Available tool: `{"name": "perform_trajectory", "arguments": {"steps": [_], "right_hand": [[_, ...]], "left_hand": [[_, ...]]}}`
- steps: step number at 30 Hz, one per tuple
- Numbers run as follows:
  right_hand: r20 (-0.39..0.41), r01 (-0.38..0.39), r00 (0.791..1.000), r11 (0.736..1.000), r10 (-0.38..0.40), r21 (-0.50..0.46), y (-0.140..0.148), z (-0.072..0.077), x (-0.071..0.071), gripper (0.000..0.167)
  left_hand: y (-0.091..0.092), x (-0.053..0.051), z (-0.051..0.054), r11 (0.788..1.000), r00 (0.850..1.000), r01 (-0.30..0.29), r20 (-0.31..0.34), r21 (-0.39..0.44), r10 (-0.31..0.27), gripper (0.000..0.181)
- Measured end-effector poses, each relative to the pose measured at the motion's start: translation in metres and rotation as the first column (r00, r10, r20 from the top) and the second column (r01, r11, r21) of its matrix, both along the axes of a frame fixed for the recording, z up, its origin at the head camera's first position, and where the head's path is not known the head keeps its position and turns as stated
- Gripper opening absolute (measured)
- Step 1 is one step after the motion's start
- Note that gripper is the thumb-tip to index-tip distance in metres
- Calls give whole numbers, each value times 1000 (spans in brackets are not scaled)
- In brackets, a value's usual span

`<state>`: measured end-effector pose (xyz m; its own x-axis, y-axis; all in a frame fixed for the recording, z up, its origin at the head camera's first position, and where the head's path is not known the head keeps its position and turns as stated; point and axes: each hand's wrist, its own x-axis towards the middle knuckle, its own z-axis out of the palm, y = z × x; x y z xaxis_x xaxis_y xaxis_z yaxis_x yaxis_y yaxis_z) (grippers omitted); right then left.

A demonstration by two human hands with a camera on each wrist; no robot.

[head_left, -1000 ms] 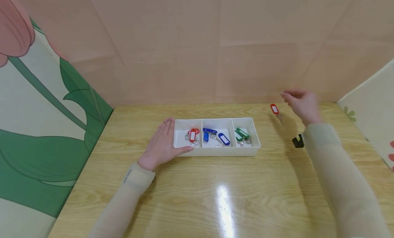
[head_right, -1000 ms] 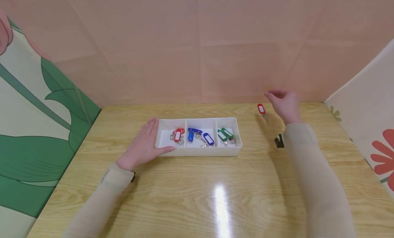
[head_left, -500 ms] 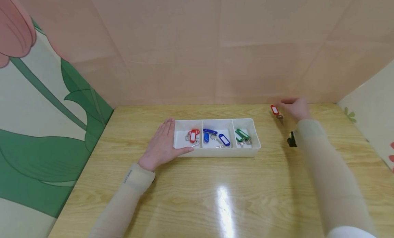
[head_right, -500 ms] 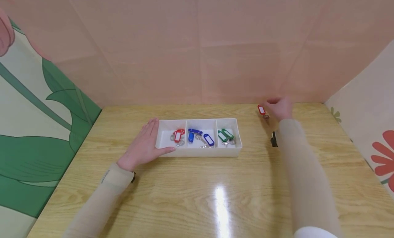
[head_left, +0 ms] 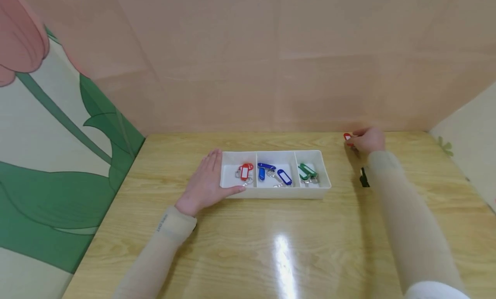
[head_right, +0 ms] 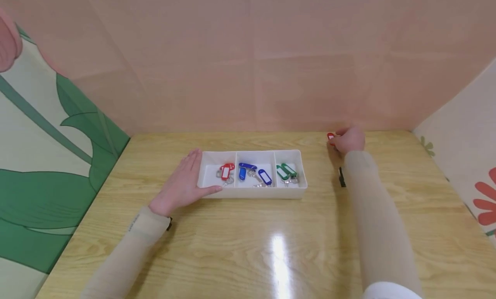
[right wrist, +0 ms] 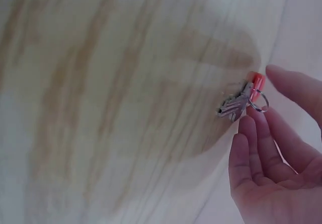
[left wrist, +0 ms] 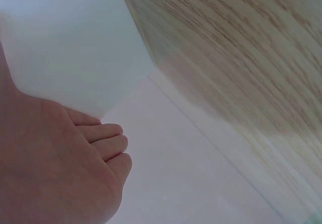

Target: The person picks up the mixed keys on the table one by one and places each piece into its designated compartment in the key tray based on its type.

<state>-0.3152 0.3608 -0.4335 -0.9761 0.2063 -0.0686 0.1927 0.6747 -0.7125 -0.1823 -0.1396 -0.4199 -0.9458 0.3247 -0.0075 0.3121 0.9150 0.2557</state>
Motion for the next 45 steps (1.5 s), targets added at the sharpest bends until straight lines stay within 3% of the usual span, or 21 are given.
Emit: {"name": "perform_trajectory", "arguments": {"steps": [5, 15, 23, 30, 45], "right_hand": [[-28, -4, 1000, 999, 5, 45, 2, -2, -1, 44], [27, -69, 997, 997, 69, 24, 3, 0, 3, 38], [-19, -110, 994, 992, 111, 61, 1, 1, 1, 35], [-68, -83, 993, 990, 92, 115, -2, 5, 5, 41], [-180, -60, 981, 996, 70, 59, -10, 15, 11, 38]], "left_hand": [[2, 0, 2, 1000, 1000, 2, -7, 5, -2, 132], [2, 0, 2, 1000, 1000, 3, 7, -9, -3, 131], [1, -5, -2, 1000, 1000, 4, -17, -23, -4, 132], [0, -5, -4, 1000, 1000, 6, -15, -15, -6, 132], [-2, -6, -2, 1000, 1000, 1, -16, -8, -2, 133]]}}
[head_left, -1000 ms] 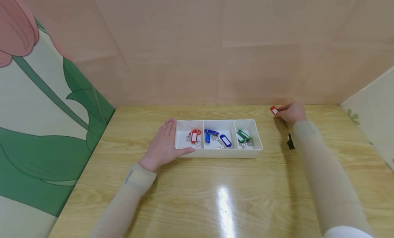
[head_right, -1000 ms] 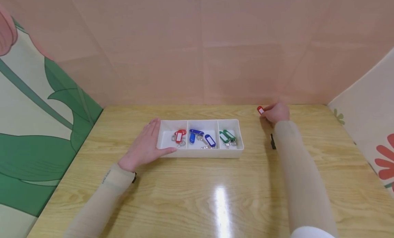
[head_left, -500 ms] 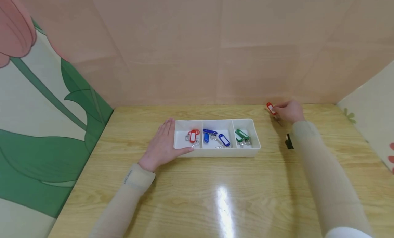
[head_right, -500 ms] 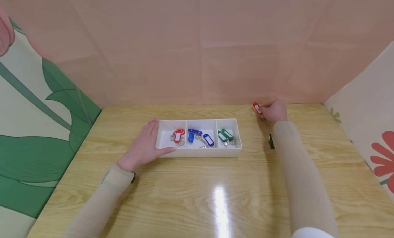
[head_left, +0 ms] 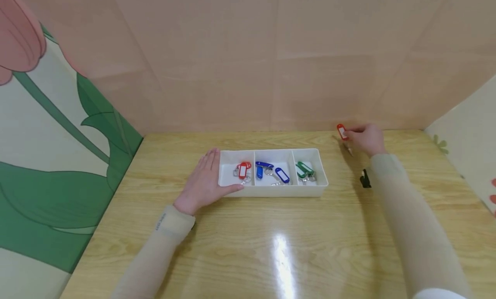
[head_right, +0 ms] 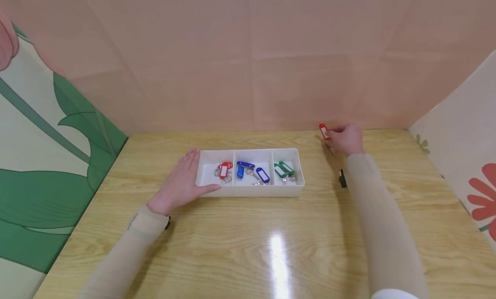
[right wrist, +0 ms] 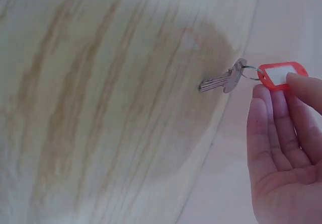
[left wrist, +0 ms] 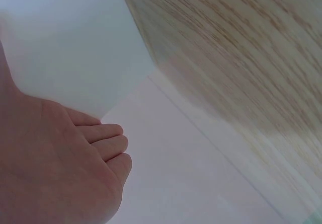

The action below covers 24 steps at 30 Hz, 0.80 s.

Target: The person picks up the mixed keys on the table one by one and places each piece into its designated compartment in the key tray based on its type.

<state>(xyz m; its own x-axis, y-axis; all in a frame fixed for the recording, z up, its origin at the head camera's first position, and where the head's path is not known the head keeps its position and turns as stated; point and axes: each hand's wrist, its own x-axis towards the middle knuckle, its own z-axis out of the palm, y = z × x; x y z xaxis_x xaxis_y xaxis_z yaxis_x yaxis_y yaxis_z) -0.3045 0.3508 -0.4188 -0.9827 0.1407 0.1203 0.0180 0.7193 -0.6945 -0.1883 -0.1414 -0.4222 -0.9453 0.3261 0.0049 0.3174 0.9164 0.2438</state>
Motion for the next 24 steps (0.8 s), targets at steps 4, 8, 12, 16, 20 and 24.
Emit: {"name": "perform_trajectory", "arguments": {"steps": [4, 8, 12, 16, 20, 24], "right_hand": [[-23, 3, 1000, 1000, -3, 3, -3, 5, 3, 37], [-36, -2, 999, 1000, 2, -22, -6, 9, 6, 35], [-37, -4, 999, 999, 2, -39, -8, 13, 10, 35], [-30, 1, 1000, 998, -2, -61, -8, 15, 12, 35], [-34, 9, 999, 998, -11, -70, -9, 17, 13, 35], [-36, 6, 999, 998, -9, -69, -10, 18, 15, 35]], "left_hand": [[0, 0, 1, 1000, 1000, -2, -4, 0, 2, 132], [0, 0, 2, 1000, 1000, -3, -2, -4, 3, 132], [1, 1, 2, 1000, 1000, -2, -1, -7, 2, 132], [1, 2, 4, 1000, 1000, -1, 1, -7, 1, 131], [1, 2, 3, 1000, 1000, 1, 0, -6, -1, 130], [0, 2, 3, 1000, 1000, -1, 0, -10, 1, 131]]}}
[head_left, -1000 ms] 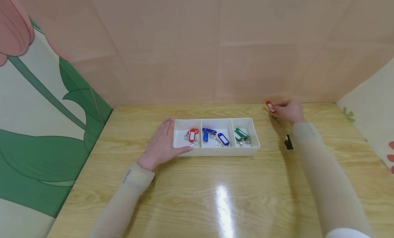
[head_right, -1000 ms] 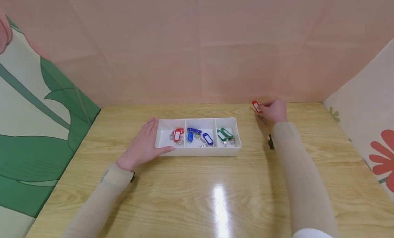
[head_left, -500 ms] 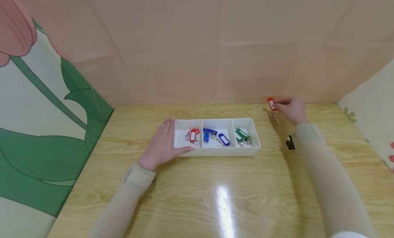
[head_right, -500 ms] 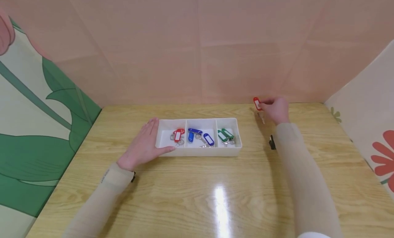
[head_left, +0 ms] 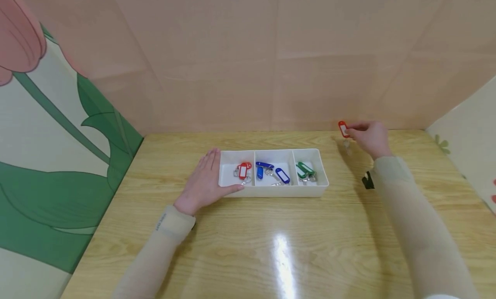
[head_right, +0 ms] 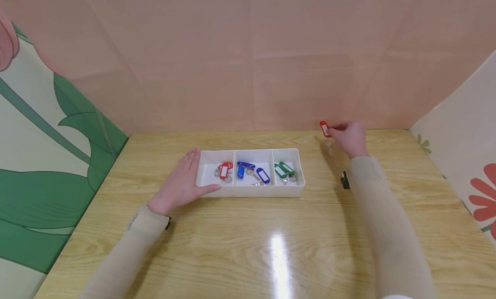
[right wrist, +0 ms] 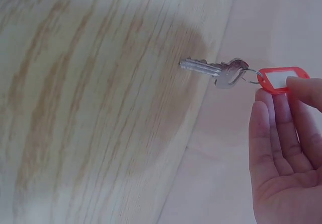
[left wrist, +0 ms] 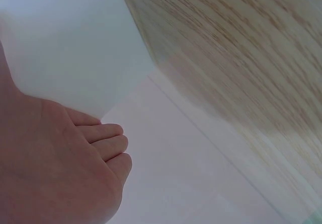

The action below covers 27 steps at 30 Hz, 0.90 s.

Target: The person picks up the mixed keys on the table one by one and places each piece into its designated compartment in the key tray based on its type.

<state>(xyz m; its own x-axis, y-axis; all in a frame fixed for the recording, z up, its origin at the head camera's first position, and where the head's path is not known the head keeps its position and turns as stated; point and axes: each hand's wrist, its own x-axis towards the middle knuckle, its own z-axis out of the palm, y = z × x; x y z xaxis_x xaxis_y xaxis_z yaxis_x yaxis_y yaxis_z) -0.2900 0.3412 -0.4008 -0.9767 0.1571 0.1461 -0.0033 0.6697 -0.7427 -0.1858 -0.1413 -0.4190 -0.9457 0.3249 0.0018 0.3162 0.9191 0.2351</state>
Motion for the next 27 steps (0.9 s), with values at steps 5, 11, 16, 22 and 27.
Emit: {"name": "perform_trajectory", "arguments": {"steps": [5, 11, 16, 22, 27], "right_hand": [[0, -8, 1000, 1000, 8, -30, -2, 1, 0, 36], [-15, -10, 1000, 998, 9, -65, -3, 5, 3, 39], [-27, -13, 1000, 997, 11, -73, -3, 9, 5, 39], [-7, -10, 1000, 997, 10, -80, -3, 13, 6, 47], [15, -13, 1000, 996, 14, -83, -5, 17, 9, 48]], "left_hand": [[-1, 0, 0, 1000, 1000, -5, 3, 0, 5, 131], [-2, -1, -1, 1000, 1000, -4, -9, 6, 4, 131], [-1, -1, -1, 1000, 1000, -8, -2, 7, 8, 131], [-1, -1, 0, 1000, 1000, -5, -3, 8, 5, 130], [0, -1, 0, 1000, 1000, -3, -3, 4, 3, 130]]}}
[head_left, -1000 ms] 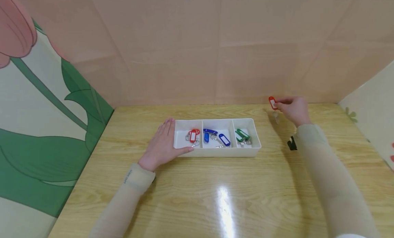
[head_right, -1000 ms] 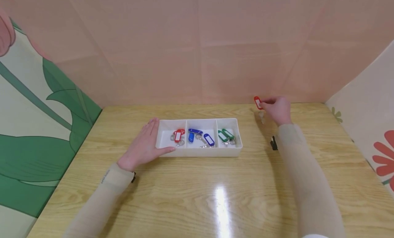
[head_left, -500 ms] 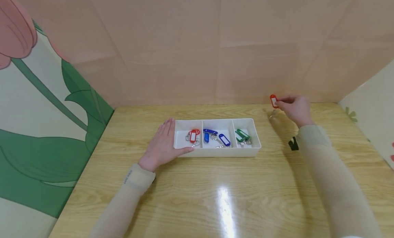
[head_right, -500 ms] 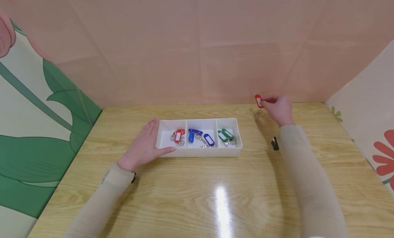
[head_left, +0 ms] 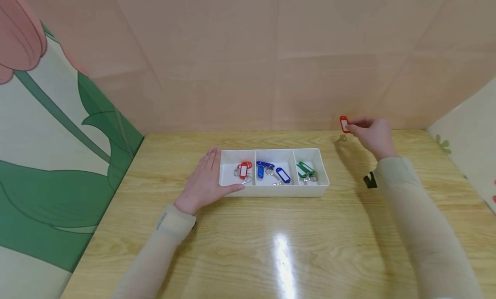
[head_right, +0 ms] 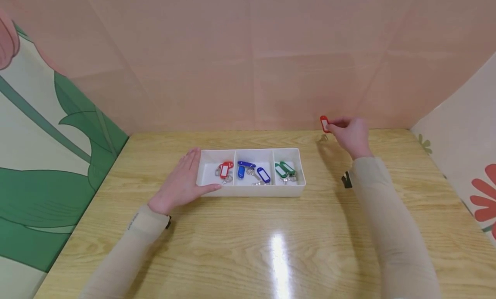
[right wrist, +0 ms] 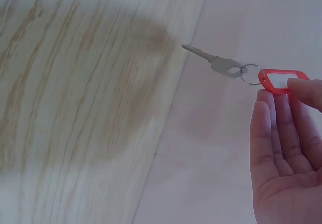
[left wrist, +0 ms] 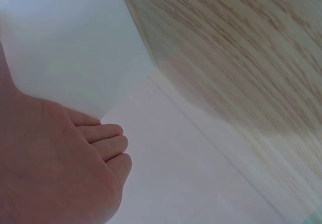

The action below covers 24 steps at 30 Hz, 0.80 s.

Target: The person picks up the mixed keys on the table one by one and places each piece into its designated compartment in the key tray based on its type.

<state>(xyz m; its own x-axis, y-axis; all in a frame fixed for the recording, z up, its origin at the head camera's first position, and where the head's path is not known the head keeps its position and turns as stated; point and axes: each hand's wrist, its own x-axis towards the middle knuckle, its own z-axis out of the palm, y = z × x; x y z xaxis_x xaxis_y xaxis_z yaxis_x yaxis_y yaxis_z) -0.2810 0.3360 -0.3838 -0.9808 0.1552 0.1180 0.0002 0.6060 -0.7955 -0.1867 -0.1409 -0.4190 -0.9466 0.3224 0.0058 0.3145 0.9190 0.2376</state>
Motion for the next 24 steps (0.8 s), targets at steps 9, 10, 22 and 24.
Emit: {"name": "perform_trajectory", "arguments": {"steps": [9, 10, 22, 24], "right_hand": [[-39, 0, 999, 1000, -1, -16, -6, 8, 3, 44], [-43, 1, 999, 1000, -1, -11, -7, 9, 3, 44], [-27, -24, 999, 998, 22, -60, -31, 28, 14, 46], [-44, -31, 999, 997, 28, -70, -35, 29, 15, 44]], "left_hand": [[1, -1, 0, 1000, 1000, 4, -9, 10, -4, 129], [1, -1, 0, 1000, 1000, 5, -9, 11, -5, 129], [-1, -2, -2, 1000, 1000, 11, -21, -12, -11, 130], [-1, -1, -2, 1000, 1000, 10, -22, -11, -10, 130]]}}
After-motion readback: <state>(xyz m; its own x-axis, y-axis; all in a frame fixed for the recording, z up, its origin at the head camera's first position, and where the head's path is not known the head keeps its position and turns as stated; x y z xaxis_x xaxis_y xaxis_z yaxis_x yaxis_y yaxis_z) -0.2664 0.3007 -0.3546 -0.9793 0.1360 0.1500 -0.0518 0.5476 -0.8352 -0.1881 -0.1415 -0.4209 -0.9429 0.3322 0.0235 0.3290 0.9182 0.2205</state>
